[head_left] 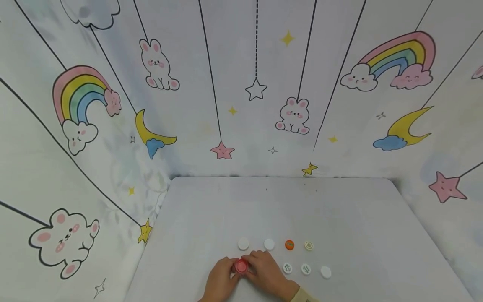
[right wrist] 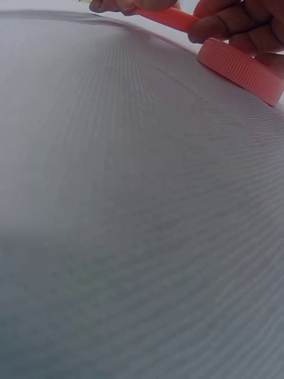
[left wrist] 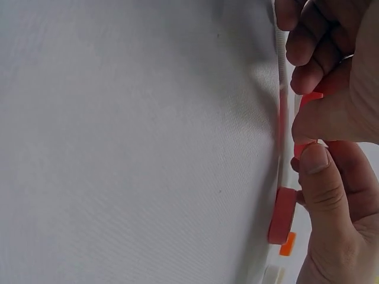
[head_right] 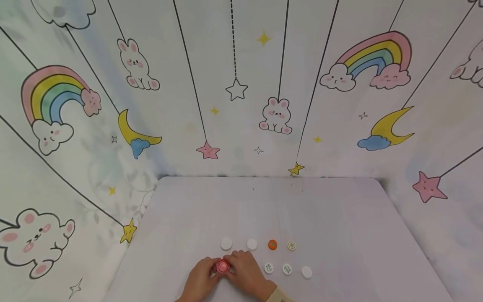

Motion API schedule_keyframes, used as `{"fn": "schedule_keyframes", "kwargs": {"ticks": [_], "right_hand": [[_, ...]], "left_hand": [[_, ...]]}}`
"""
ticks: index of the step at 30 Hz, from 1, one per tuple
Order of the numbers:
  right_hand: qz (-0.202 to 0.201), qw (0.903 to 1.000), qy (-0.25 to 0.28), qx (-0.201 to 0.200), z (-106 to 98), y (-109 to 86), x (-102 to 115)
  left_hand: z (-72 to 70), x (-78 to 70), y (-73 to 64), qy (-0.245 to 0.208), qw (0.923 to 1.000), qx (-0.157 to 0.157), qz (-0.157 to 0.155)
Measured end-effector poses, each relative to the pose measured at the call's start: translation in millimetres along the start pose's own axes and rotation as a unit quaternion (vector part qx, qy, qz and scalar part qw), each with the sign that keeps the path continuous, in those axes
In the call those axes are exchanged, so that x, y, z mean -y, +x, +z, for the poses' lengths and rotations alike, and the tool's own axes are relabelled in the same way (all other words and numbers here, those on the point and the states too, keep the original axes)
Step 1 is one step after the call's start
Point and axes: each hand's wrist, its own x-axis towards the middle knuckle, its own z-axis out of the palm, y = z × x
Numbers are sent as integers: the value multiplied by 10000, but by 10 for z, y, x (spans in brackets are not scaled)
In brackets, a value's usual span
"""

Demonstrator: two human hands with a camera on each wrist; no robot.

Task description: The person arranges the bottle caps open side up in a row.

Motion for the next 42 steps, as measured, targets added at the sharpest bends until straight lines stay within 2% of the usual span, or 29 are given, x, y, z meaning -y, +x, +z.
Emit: {"fn": "schedule_keyframes", "kwargs": {"ticks": [6,11,18,24,28,31,35,38,42], "right_hand": [[174,9987,84,464,5,-28,17],[266,9978,56,607,9,-15,8],[348,9962,41,795,-24,6,32],[392,9961,43,794,-48,5,57],[638,9923,211,1043,-55,1,42],[801,9913,328,995,-56,3,5],[905,9930,531,543,-80,19,-67],[1028,9917,694,346,-118,44,-124],[1221,9903,550,361,-154,92,-189]], "left_hand": [[15,-12,-22,489,9987,55,163],[31,-24,-17,681,9972,-72,295],[41,-37,-15,726,9973,-74,109],[53,-54,-12,791,9969,27,-23],[43,-43,-15,773,9969,103,-23],[7,-43,4,680,9975,213,-5],[-65,-84,70,490,9986,216,34],[-118,-119,141,306,9993,212,20],[-159,-135,262,290,9993,180,-170]]}}
